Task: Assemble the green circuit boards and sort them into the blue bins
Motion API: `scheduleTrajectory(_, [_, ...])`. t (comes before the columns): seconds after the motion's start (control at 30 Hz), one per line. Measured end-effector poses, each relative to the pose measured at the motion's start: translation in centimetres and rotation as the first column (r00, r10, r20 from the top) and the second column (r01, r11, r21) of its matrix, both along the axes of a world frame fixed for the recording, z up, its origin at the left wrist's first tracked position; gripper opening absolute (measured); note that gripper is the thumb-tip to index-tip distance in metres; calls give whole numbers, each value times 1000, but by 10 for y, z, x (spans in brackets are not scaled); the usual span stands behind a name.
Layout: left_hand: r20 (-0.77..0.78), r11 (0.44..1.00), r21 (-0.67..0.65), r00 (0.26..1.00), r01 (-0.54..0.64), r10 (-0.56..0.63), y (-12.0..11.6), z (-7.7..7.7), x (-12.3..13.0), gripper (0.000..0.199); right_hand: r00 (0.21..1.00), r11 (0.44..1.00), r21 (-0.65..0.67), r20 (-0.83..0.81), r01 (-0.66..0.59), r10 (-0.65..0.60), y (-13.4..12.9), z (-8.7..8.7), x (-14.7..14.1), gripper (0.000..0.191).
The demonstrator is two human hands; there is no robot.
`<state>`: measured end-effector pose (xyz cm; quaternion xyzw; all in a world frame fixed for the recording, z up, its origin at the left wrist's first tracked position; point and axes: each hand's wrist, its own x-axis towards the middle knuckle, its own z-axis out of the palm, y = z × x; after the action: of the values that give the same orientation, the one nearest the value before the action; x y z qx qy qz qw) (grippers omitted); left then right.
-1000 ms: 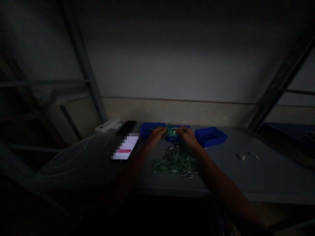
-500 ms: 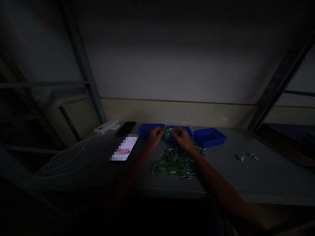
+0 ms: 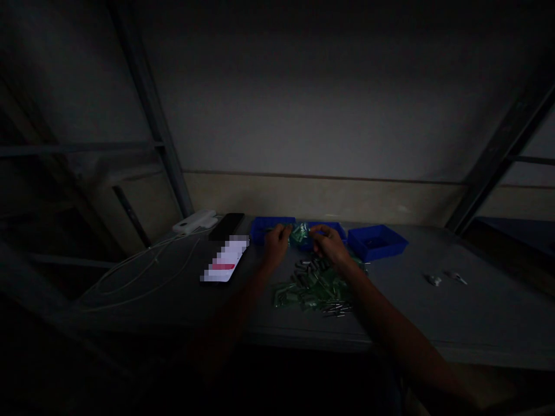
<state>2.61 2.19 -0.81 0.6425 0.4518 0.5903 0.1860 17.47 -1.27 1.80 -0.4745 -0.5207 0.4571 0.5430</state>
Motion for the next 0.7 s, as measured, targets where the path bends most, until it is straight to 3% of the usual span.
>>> scheduleTrajectory(0.3, [29,1000,-28,1000,-5,6,-3,-12,10,39,999,996,-69,-26,-47,45,-4,4,-2,16])
scheduleTrajectory(0.53, [170,986,-132,983,97,-74,-7,-15,16,53,989,985,93,-40,146,-143,-1,7,10,22])
scheduleTrajectory(0.6, [263,944,-222,947,246,-185,-5,-11,17,57,978,960,207,51,188,-202,-2,6,11,28])
scheduleTrajectory(0.7, [419,783,-369,841,501,-341,-3,-7,20,61,923,899,387,231,203,-308,-5,5,8,34])
